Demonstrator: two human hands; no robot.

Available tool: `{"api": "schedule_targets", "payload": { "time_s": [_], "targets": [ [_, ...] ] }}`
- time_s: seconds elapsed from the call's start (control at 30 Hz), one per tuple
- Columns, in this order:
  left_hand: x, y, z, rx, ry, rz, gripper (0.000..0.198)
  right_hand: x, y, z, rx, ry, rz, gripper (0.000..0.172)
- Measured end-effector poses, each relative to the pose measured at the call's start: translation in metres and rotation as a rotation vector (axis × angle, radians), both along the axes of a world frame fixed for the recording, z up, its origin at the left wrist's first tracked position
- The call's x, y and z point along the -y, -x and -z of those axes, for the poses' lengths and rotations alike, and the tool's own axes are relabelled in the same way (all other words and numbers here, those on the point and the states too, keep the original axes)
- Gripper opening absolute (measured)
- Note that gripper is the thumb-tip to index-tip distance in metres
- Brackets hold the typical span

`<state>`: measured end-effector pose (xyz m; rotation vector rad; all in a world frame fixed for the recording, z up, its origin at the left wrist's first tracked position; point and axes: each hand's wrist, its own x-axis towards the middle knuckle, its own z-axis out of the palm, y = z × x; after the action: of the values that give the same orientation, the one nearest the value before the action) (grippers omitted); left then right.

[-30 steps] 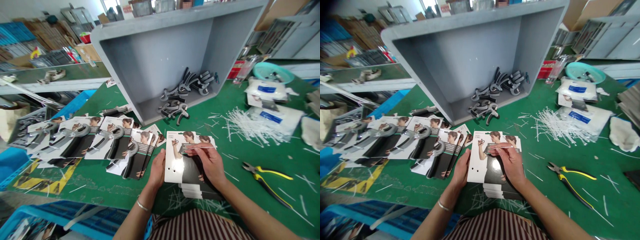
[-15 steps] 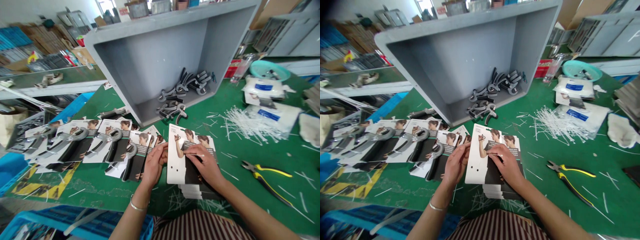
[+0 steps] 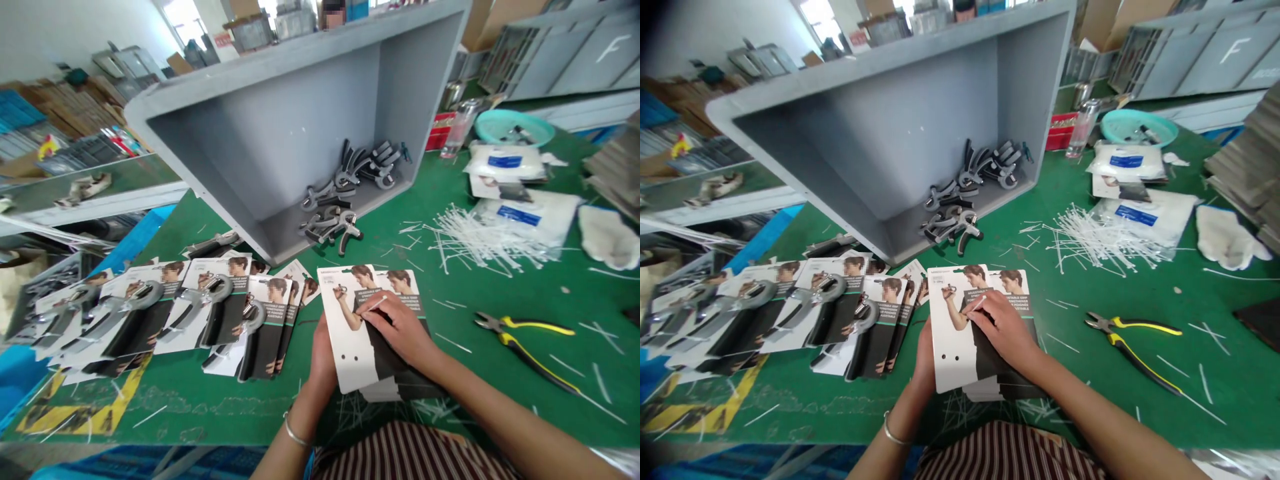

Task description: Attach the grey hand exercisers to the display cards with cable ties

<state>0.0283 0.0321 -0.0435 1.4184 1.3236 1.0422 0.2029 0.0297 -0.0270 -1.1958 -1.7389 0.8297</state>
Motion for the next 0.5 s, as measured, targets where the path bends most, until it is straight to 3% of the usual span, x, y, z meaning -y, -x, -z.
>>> {"api": "schedule_targets", "payload": {
  "time_s": [0.13, 0.3, 0.5],
  "targets": [
    [0.009, 0.004, -0.014, -0.236, -0.070, 0.088, 0.011, 0.001, -0.005, 0.000, -0.109, 0.052, 0.013, 0.011],
    [0.028, 0.020, -0.032, -0.549, -0.045, 0.084, 0.033, 0.001, -0.008, -0.002, -0.134, 0.097, -0.028, 0.010],
    [0.046, 0.034, -0.049, -0.272, 0.011, 0.446, 0.033, 0.001, -0.008, -0.002, -0.158, 0.136, -0.030, 0.011]
  ]
}}
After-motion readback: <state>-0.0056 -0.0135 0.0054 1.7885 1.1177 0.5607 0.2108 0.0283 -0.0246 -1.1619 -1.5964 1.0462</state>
